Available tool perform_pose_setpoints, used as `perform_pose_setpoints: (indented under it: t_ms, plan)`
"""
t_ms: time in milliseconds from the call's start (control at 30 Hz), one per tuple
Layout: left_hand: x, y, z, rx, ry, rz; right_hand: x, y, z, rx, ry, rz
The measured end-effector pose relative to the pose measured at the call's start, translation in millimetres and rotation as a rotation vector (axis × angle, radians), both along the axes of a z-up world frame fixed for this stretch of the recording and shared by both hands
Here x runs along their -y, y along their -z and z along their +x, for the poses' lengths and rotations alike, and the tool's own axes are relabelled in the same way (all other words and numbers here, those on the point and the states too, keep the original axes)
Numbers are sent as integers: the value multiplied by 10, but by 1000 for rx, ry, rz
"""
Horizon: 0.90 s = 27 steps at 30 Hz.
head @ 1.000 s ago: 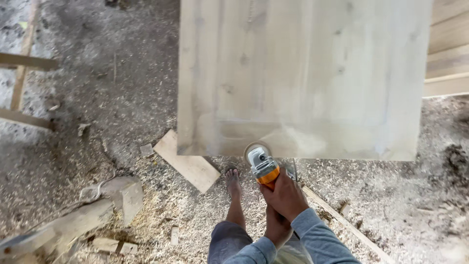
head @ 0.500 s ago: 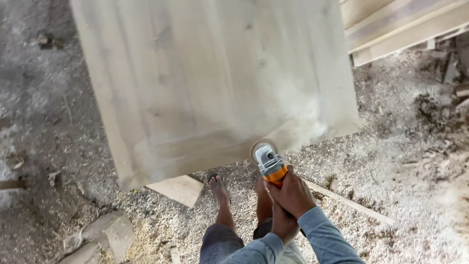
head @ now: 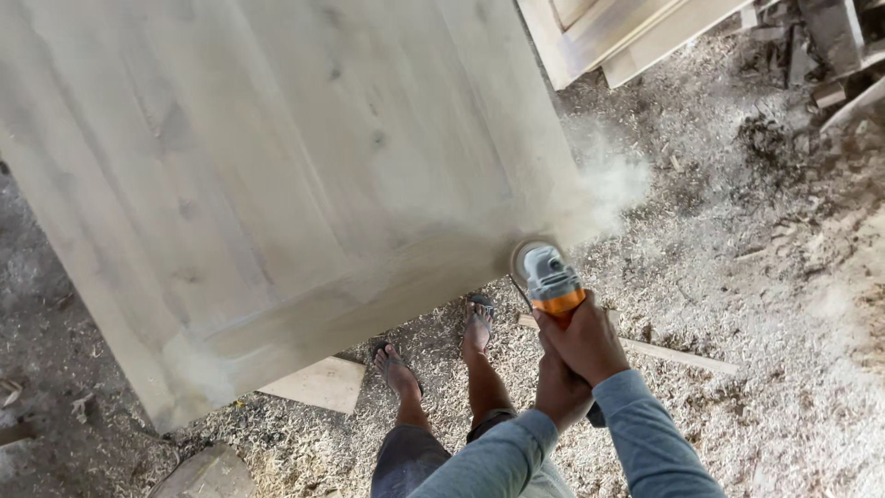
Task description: The person uses a power sander to smooth the surface and edges of a wooden door.
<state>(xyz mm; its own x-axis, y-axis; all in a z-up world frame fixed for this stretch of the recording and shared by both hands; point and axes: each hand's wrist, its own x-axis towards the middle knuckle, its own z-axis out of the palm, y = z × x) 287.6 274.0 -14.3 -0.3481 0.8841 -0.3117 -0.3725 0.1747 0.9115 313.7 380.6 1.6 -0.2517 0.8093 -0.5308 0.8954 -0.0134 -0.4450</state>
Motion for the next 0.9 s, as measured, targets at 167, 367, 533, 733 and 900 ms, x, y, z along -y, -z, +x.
perform_pose_setpoints:
  t_ms: [167, 367, 533, 733, 900]
  plan:
    - [-187, 95, -19, -203, 221, -157, -109, 150, 176, -76, 173, 44]
    - [272, 76, -392, -188, 231, -171, 330, 343, -101, -230, 204, -119]
    - [666, -81, -772, -302, 47, -139, 737, 299, -501, -316, 107, -76]
    - [1090, -133, -1099, -261, 22, -216, 1144, 162, -926, -251, 38, -94]
    - [1536, -89, -1370, -227, -93, -238, 1527, 88, -1380, -278, -61, -132]
